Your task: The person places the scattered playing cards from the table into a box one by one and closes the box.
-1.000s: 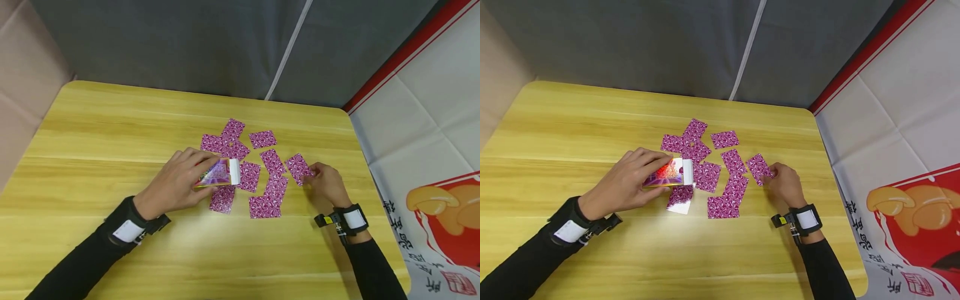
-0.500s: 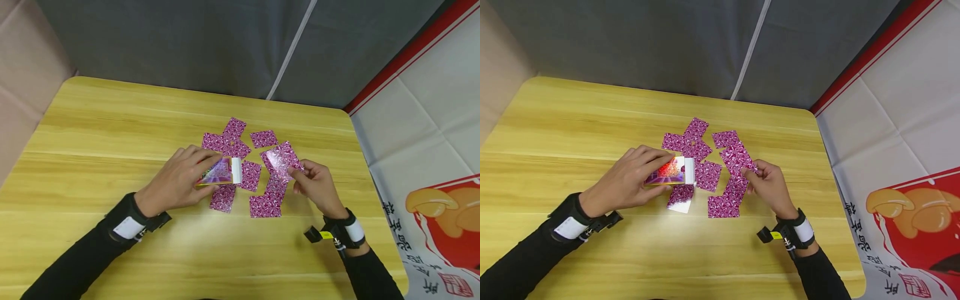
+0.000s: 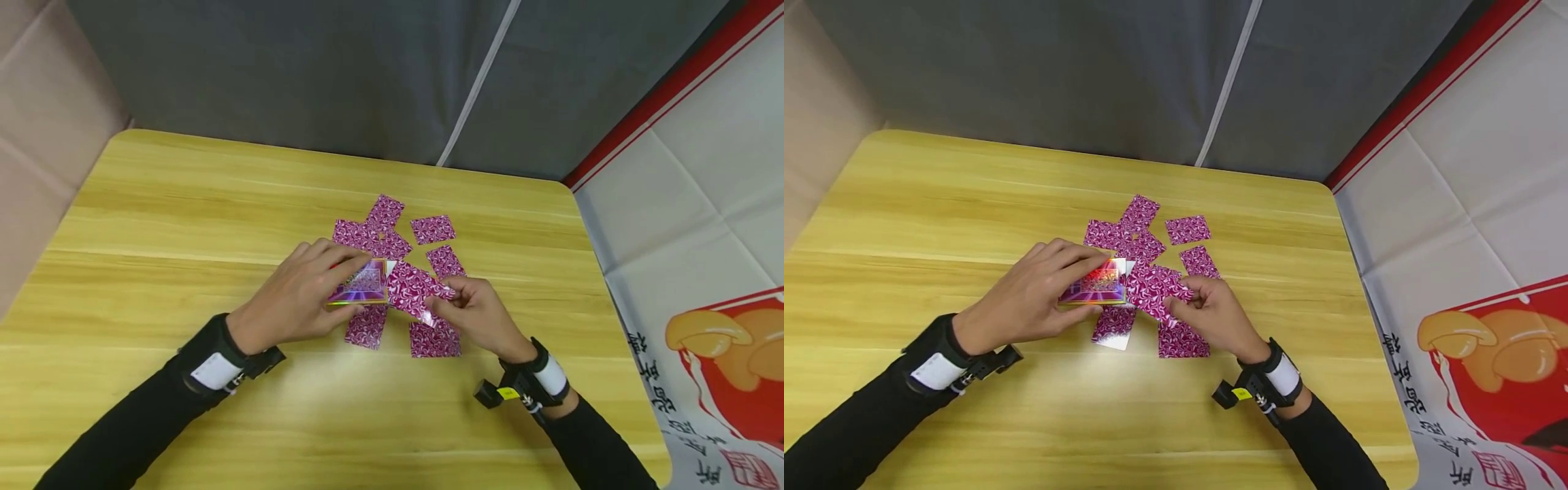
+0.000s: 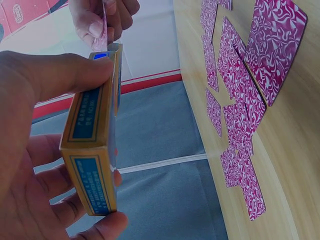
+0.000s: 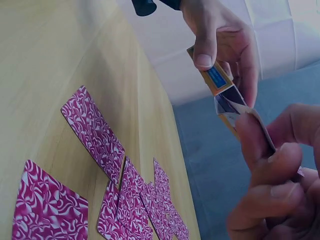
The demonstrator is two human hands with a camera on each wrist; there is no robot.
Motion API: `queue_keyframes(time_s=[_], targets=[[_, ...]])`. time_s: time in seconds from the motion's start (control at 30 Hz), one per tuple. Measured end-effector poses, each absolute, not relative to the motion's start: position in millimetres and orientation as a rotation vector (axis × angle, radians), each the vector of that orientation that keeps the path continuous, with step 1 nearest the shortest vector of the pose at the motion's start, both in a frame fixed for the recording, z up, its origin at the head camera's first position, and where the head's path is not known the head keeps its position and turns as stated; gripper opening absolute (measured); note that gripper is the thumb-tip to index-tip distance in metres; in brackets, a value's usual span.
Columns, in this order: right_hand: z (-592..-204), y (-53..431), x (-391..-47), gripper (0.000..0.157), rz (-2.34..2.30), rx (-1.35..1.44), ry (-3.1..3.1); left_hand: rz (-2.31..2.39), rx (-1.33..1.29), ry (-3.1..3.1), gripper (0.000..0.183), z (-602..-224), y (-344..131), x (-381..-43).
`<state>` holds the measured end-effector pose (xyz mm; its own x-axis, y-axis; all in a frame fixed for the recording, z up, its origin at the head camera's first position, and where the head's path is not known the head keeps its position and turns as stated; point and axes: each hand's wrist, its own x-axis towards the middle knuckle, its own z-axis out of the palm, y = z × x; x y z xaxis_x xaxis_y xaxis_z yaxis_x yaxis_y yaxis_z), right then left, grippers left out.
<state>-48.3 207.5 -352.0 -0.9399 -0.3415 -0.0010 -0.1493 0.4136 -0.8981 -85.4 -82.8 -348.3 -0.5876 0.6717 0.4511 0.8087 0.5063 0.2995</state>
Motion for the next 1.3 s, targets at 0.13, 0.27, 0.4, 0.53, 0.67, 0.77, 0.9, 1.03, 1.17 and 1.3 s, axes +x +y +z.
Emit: queue_keyframes(time_s=[0.13,0.27,0.4,0.53,0.67,0.77,0.9,1.03,1.17,1.3], targets=[[-351,207,-57,0.031,-1.449,-0.479,2.453,-0.713,-1.262,-2.471,0.062,-349,-82,-85],[-349,209,-67,0.024,-1.397,-0.485,2.354,-0.712,-1.283,-2.482,0.062,-350,-82,-85],[-348,211,-75,0.014,-1.371,-0.468,2.257,-0.714,-1.286,-2.487,0.063,-350,-82,-84],[-349,211,-80,0.016,-1.331,-0.502,2.226,-0.725,-1.295,-2.489,0.063,-351,-81,-85],[-347,209,-81,0.020,-1.297,-0.561,2.203,-0.734,-1.316,-2.500,0.062,-352,-81,-84],[-348,208,-82,0.023,-1.285,-0.576,2.176,-0.732,-1.336,-2.513,0.063,-353,-79,-83],[-352,206,-82,0.029,-1.352,-0.510,2.118,-0.742,-1.331,-2.523,0.063,-353,-78,-81],[-359,203,-81,0.038,-1.428,-0.415,2.096,-0.760,-1.323,-2.526,0.063,-354,-79,-82],[-364,195,-78,0.044,-1.405,-0.398,2.197,-0.762,-1.333,-2.519,0.062,-354,-78,-82],[-367,186,-77,0.047,-1.350,-0.464,2.336,-0.758,-1.341,-2.510,0.062,-355,-77,-83]])
